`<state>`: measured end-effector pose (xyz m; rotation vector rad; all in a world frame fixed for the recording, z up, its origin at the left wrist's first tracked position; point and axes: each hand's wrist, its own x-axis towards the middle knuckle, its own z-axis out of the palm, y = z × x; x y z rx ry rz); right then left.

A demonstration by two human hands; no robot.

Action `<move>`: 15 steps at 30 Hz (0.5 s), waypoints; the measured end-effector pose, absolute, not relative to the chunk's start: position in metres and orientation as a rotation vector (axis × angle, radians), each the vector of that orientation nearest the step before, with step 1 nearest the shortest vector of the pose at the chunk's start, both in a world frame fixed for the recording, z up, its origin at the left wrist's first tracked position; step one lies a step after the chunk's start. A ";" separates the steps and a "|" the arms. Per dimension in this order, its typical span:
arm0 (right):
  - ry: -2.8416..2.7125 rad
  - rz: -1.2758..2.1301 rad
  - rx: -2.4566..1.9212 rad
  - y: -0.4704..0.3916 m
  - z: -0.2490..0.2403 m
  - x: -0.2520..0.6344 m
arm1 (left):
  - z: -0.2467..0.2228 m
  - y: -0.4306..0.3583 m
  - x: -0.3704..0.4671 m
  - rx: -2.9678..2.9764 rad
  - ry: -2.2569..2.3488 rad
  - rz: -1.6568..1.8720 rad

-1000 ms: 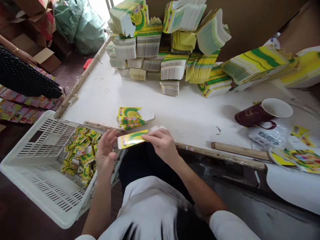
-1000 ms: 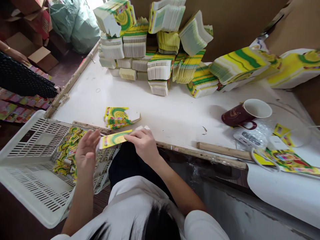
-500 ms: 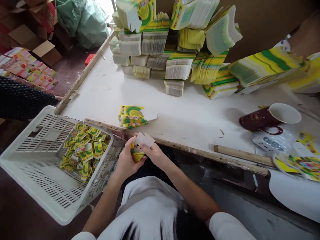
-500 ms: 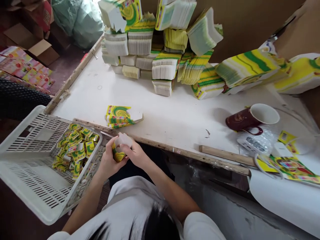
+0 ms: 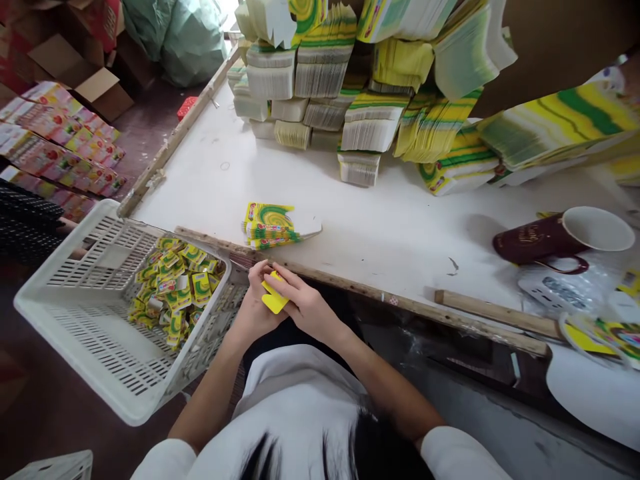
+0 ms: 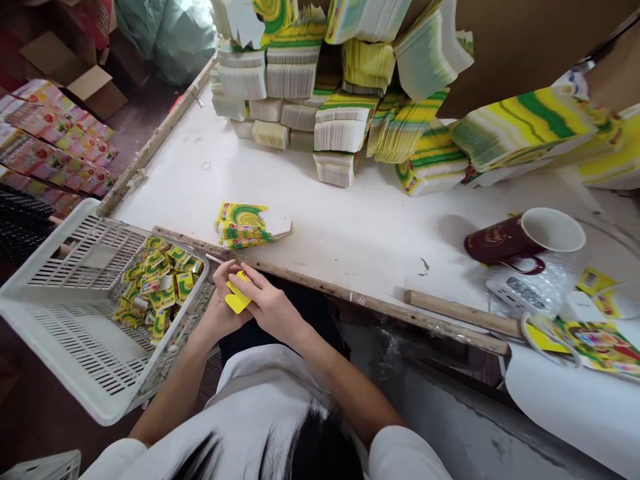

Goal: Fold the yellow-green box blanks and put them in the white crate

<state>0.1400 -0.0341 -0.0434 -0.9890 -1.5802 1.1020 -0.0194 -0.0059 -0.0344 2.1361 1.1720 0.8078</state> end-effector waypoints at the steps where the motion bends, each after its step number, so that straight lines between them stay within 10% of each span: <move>1: -1.575 1.042 -1.022 -0.034 -0.043 0.142 | -0.033 -0.006 -0.019 2.140 1.212 0.831; 15: -1.887 0.888 -1.012 -0.017 -0.035 0.174 | -0.001 0.006 -0.040 2.265 1.301 0.669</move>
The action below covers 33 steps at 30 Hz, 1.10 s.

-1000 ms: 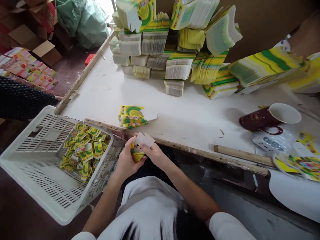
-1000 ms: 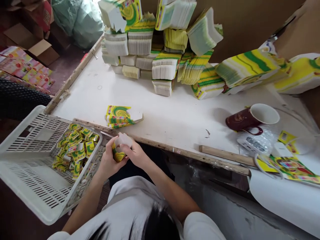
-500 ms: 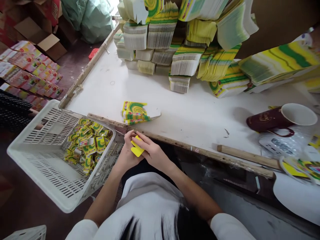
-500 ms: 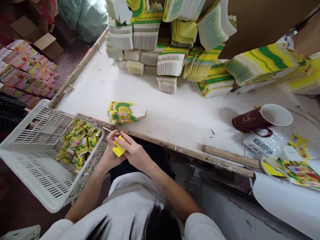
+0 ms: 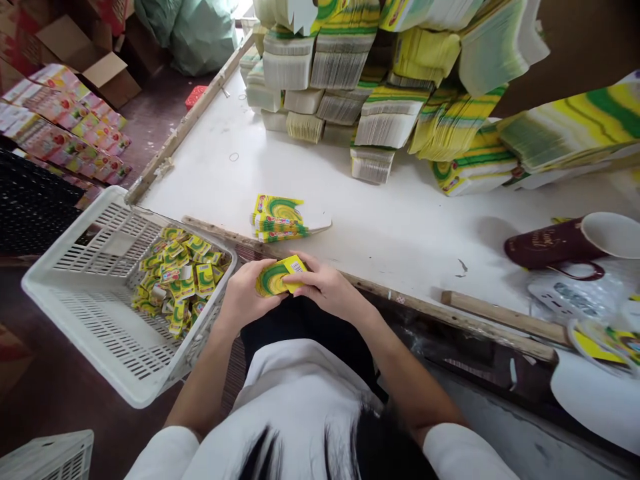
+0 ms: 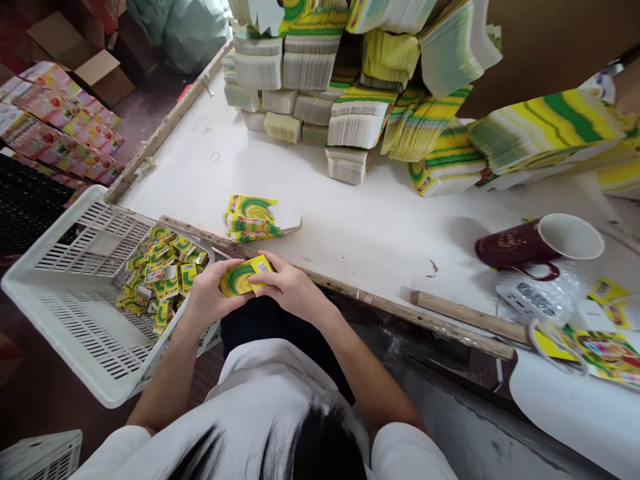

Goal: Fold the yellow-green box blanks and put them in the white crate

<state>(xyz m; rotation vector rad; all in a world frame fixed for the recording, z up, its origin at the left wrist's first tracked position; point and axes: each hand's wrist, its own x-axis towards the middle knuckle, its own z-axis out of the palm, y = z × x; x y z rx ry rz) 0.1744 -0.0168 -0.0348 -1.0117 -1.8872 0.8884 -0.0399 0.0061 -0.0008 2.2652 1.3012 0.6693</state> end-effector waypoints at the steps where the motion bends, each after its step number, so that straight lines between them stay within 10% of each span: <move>1: -1.876 0.876 -1.020 -0.015 -0.034 0.173 | 0.000 0.007 -0.037 2.284 1.297 0.678; 15: -2.119 0.543 -1.447 0.088 0.000 0.151 | -0.014 0.017 -0.149 2.047 2.196 0.843; 33: -2.648 0.306 -1.711 0.121 -0.014 0.161 | -0.031 0.009 -0.078 1.867 1.485 0.729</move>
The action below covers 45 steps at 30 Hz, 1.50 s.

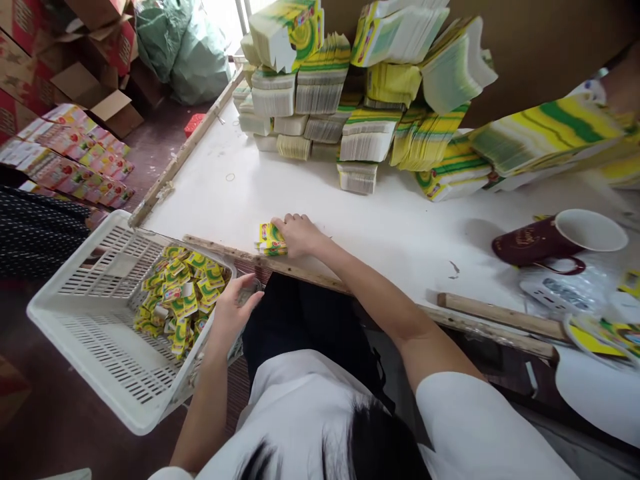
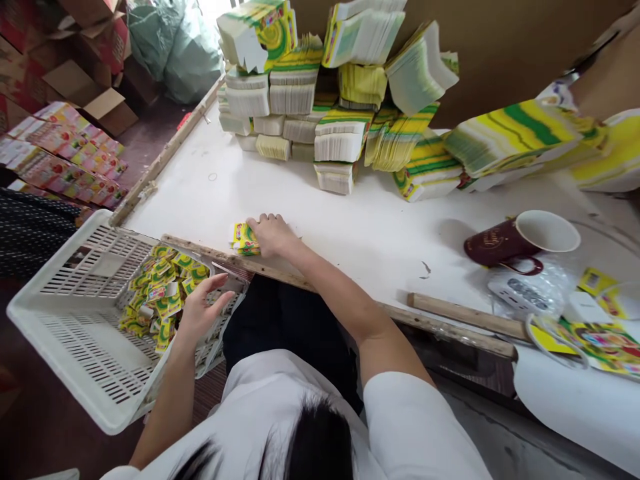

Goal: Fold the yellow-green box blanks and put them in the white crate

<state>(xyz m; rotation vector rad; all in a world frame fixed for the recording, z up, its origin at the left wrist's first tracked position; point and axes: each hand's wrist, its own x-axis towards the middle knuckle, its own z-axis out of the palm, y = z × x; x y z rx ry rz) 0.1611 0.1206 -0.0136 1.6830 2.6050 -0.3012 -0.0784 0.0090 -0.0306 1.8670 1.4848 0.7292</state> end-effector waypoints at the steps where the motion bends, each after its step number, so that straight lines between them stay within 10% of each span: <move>1: 2.609 -0.301 1.669 0.117 -0.013 0.167 | -0.031 0.007 -0.078 1.866 1.472 0.724; 30: 2.560 -0.641 2.784 0.018 -0.014 0.217 | -0.040 -0.002 -0.015 1.698 1.143 0.669; 45: 2.794 -2.429 2.024 -0.051 -0.015 0.109 | 0.001 0.004 0.010 0.729 0.919 1.514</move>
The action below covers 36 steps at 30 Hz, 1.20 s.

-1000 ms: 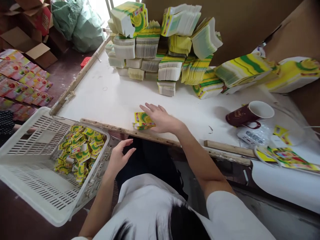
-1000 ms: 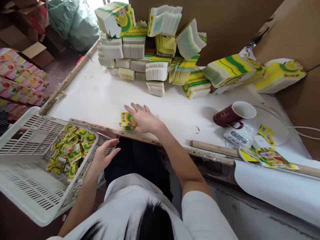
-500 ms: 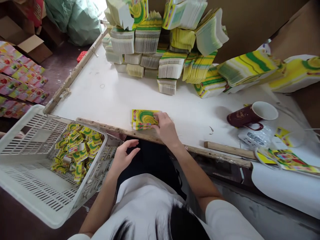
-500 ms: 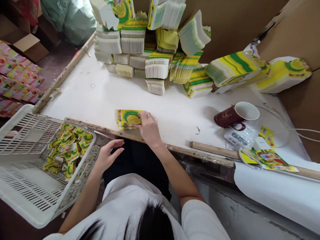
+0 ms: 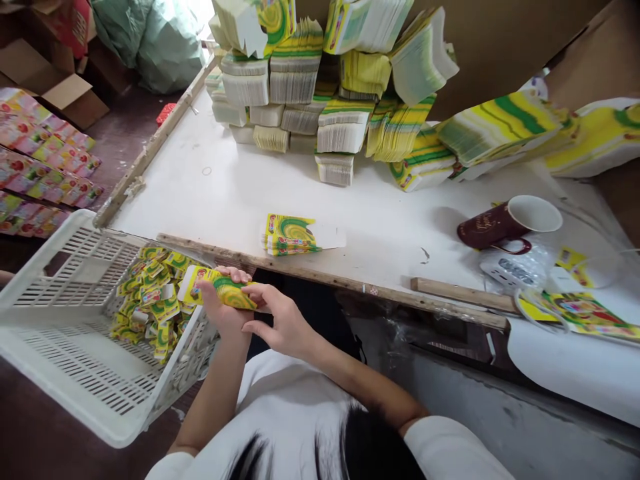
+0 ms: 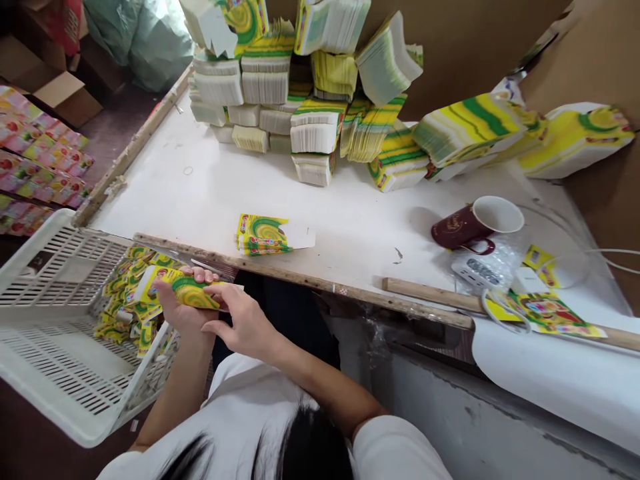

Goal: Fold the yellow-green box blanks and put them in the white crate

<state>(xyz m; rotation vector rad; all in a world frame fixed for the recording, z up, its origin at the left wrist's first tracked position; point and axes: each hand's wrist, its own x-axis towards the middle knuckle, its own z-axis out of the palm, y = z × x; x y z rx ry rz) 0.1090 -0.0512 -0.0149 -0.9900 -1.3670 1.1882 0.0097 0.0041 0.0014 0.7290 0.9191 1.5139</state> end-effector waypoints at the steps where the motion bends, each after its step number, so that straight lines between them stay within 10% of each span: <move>1: -1.378 1.176 -1.005 -0.050 -0.016 0.110 | 0.002 0.003 0.009 0.737 0.920 1.516; 12: -1.482 0.767 -1.056 -0.031 -0.010 0.154 | -0.029 -0.004 -0.021 0.945 1.172 1.575; 22: -2.118 0.086 -0.968 -0.038 -0.002 0.174 | 0.019 0.000 -0.048 1.928 1.065 0.472; 36: -1.003 1.567 -0.996 -0.041 -0.027 0.145 | -0.027 -0.031 -0.012 2.246 1.081 0.801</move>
